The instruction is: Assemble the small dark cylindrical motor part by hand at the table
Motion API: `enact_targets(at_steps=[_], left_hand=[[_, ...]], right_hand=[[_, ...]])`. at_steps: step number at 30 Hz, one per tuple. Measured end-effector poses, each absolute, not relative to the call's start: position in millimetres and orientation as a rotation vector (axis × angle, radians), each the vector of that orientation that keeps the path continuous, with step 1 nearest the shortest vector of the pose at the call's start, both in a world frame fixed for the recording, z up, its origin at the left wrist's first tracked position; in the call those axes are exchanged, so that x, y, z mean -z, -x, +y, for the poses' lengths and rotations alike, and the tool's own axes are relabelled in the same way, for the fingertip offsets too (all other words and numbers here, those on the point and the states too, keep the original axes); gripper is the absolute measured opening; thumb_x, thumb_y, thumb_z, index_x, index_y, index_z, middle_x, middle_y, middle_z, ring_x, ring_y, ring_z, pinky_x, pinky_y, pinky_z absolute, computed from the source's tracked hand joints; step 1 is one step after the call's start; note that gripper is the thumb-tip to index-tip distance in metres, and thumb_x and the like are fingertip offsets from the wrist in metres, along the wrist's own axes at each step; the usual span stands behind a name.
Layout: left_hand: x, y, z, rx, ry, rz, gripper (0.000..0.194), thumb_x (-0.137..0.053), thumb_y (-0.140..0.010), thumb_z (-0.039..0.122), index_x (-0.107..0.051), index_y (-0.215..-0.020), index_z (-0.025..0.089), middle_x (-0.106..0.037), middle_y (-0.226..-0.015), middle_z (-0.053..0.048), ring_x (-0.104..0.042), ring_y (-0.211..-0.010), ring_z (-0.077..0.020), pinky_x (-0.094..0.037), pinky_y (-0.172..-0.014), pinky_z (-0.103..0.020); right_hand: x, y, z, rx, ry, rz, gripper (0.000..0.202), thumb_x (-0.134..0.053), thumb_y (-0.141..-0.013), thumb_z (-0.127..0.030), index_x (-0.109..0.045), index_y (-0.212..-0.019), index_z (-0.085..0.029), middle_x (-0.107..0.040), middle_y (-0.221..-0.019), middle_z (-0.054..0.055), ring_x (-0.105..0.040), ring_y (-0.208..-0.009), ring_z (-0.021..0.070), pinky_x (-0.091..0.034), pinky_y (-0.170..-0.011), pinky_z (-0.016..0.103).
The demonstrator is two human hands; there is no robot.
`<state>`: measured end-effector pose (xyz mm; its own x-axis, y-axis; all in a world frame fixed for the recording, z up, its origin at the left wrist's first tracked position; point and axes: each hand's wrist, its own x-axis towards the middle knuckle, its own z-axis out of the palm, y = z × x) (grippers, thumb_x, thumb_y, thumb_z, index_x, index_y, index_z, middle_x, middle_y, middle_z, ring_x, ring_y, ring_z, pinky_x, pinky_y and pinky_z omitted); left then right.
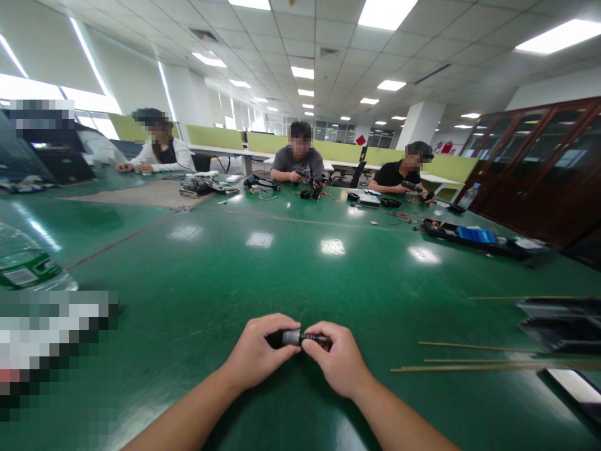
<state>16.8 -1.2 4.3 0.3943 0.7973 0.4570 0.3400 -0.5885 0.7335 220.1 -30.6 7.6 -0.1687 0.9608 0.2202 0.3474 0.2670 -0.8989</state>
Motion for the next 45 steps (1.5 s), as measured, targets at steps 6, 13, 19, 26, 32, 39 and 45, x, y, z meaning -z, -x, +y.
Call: enact_targets(at_steps=[6, 13, 19, 26, 32, 39, 45], left_hand=[[-4.8, -16.5, -0.9, -1.121, -2.116, 0.984, 0.028, -0.078, -0.074, 0.02, -0.073, -0.1, 0.024, -0.074, -0.099, -0.005, -0.07, -0.092, -0.0218, -0.055, -0.086, -0.033], [-4.1, -16.5, -0.8, -1.118, -2.114, 0.987, 0.028, -0.079, -0.074, 0.02, -0.073, -0.101, 0.024, -0.074, -0.1, -0.005, -0.069, -0.093, -0.0216, -0.055, -0.087, -0.033], [-3.4, -16.5, 0.2, -1.117, -2.117, 0.984, 0.027, -0.078, -0.075, 0.022, -0.073, -0.102, 0.023, -0.074, -0.1, -0.006, -0.069, -0.094, -0.0224, -0.055, -0.087, -0.034], [-4.3, -16.8, -0.2, -1.109, -2.109, 0.996, 0.028, -0.079, -0.074, 0.022, -0.073, -0.101, 0.025, -0.074, -0.1, -0.004, -0.069, -0.093, -0.0214, -0.054, -0.087, -0.033], [-4.0, -15.9, 0.2, -1.109, -2.099, 1.006, 0.03, -0.08, -0.073, 0.02, -0.073, -0.101, 0.025, -0.074, -0.1, -0.004, -0.069, -0.093, -0.0214, -0.054, -0.087, -0.033], [-5.1, -15.5, 0.0, -1.108, -2.106, 0.999, 0.029, -0.08, -0.074, 0.02, -0.073, -0.102, 0.025, -0.074, -0.1, -0.003, -0.069, -0.093, -0.0202, -0.053, -0.088, -0.032], [-2.4, -15.9, 1.3, -1.104, -2.111, 0.992, 0.029, -0.08, -0.074, 0.02, -0.073, -0.102, 0.026, -0.073, -0.101, -0.002, -0.068, -0.095, -0.0195, -0.052, -0.089, -0.031]], right_hand=[[-6.9, -221.0, -30.2, -0.908, 1.215, -1.682, 0.009, -0.064, -0.084, -0.021, -0.073, -0.086, -0.018, -0.068, -0.077, 0.001, -0.058, -0.067, 0.0147, -0.042, -0.061, 0.023], [-5.3, -221.4, -30.4, -0.912, 1.222, -1.684, 0.009, -0.065, -0.084, -0.021, -0.073, -0.087, -0.019, -0.067, -0.076, 0.0, -0.056, -0.066, 0.014, -0.041, -0.06, 0.023], [-4.8, -221.7, -29.8, -0.896, 1.23, -1.682, 0.01, -0.065, -0.084, -0.022, -0.074, -0.087, -0.018, -0.068, -0.076, 0.001, -0.057, -0.067, 0.0149, -0.041, -0.06, 0.024], [-5.0, -222.4, -30.5, -0.905, 1.22, -1.683, 0.01, -0.065, -0.084, -0.022, -0.074, -0.088, -0.018, -0.068, -0.077, 0.001, -0.057, -0.067, 0.0147, -0.042, -0.061, 0.024], [-5.0, -223.1, -30.0, -0.903, 1.223, -1.681, 0.01, -0.064, -0.085, -0.022, -0.073, -0.088, -0.018, -0.067, -0.076, 0.001, -0.057, -0.067, 0.0144, -0.041, -0.061, 0.023], [-3.6, -223.0, -30.0, -0.919, 1.229, -1.669, 0.01, -0.065, -0.085, -0.022, -0.073, -0.088, -0.018, -0.066, -0.074, 0.0, -0.056, -0.064, 0.0137, -0.04, -0.059, 0.023], [-4.6, -223.2, -29.9, -0.902, 1.216, -1.682, 0.009, -0.065, -0.084, -0.02, -0.073, -0.087, -0.018, -0.066, -0.076, 0.0, -0.056, -0.066, 0.0135, -0.04, -0.061, 0.022]])
